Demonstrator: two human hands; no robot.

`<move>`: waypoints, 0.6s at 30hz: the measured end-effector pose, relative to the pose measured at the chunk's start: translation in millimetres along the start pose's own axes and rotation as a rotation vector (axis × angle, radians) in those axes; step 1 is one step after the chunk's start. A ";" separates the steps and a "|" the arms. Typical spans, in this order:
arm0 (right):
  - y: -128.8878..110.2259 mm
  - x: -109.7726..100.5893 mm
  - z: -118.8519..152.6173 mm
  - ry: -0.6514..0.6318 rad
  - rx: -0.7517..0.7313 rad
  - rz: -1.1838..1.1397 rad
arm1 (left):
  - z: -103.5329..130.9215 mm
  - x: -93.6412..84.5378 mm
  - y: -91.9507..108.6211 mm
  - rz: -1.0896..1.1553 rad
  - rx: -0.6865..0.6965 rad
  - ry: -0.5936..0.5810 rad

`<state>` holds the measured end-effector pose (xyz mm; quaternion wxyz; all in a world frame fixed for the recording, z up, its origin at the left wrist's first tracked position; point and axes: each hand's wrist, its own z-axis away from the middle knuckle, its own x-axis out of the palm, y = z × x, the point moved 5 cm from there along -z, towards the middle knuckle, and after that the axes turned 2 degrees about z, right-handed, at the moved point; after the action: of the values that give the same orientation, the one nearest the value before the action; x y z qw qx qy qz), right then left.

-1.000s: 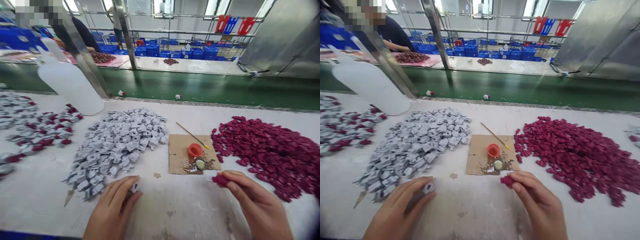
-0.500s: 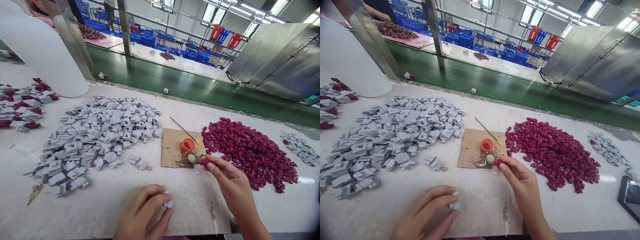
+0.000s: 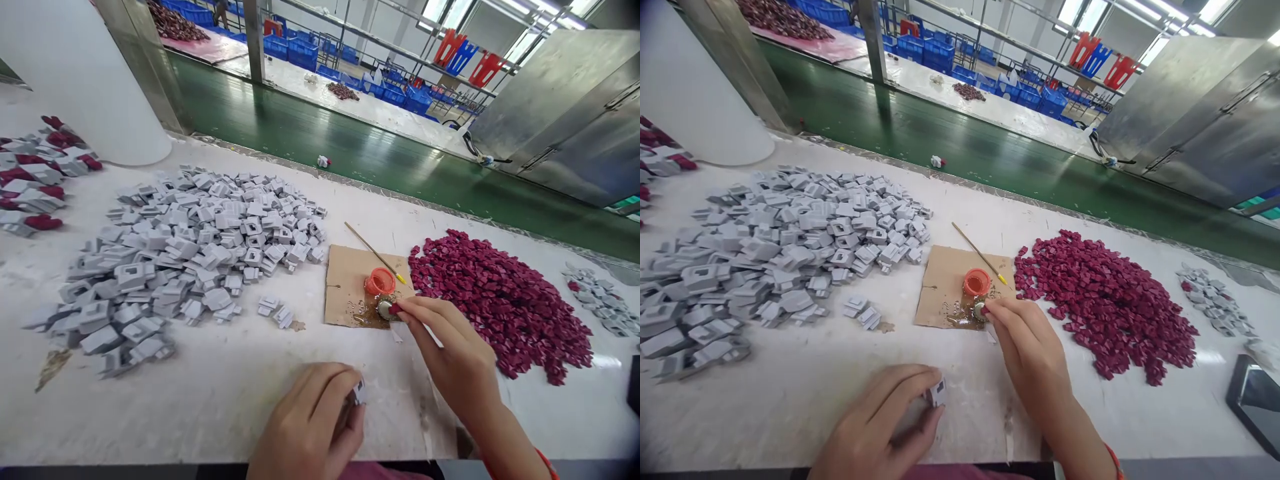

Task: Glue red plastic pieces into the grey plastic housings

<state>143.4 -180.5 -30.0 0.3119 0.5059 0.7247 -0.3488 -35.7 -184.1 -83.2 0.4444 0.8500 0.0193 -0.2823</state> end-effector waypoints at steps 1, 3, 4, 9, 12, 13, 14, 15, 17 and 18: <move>-3.5 -3.3 2.6 0.010 0.016 -0.010 | 0.4 0.0 -0.8 0.006 -0.011 0.003; -11.3 -8.1 11.3 0.020 0.078 -0.096 | 1.0 0.2 -2.0 0.025 -0.032 0.007; -15.1 -8.7 17.1 0.014 0.124 -0.174 | 1.3 0.2 -2.7 0.035 -0.047 0.012; -33.6 2.9 44.9 -0.028 0.280 -0.509 | 2.4 -0.4 -4.6 0.051 -0.085 0.004; -38.2 10.4 50.6 -0.022 0.309 -0.543 | 2.5 -0.9 -4.2 0.052 -0.084 -0.015; -38.7 12.3 50.6 -0.030 0.315 -0.543 | 2.6 -1.0 -4.2 0.053 -0.089 -0.018; -39.1 13.3 49.9 -0.036 0.314 -0.537 | 2.6 -1.0 -4.0 0.055 -0.090 -0.019; -39.6 13.3 48.7 -0.041 0.303 -0.527 | 2.6 -1.0 -3.7 0.058 -0.090 -0.019; -40.5 12.5 46.1 -0.067 0.268 -0.496 | 2.7 -1.1 -3.3 0.065 -0.088 -0.015; -41.2 12.2 45.1 -0.089 0.240 -0.482 | 2.7 -1.1 -3.3 0.070 -0.087 -0.012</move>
<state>105.1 -221.3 -57.4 0.1891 0.3362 0.7634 -0.5181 -38.8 -184.0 -86.3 0.4904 0.8283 -0.0009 -0.2708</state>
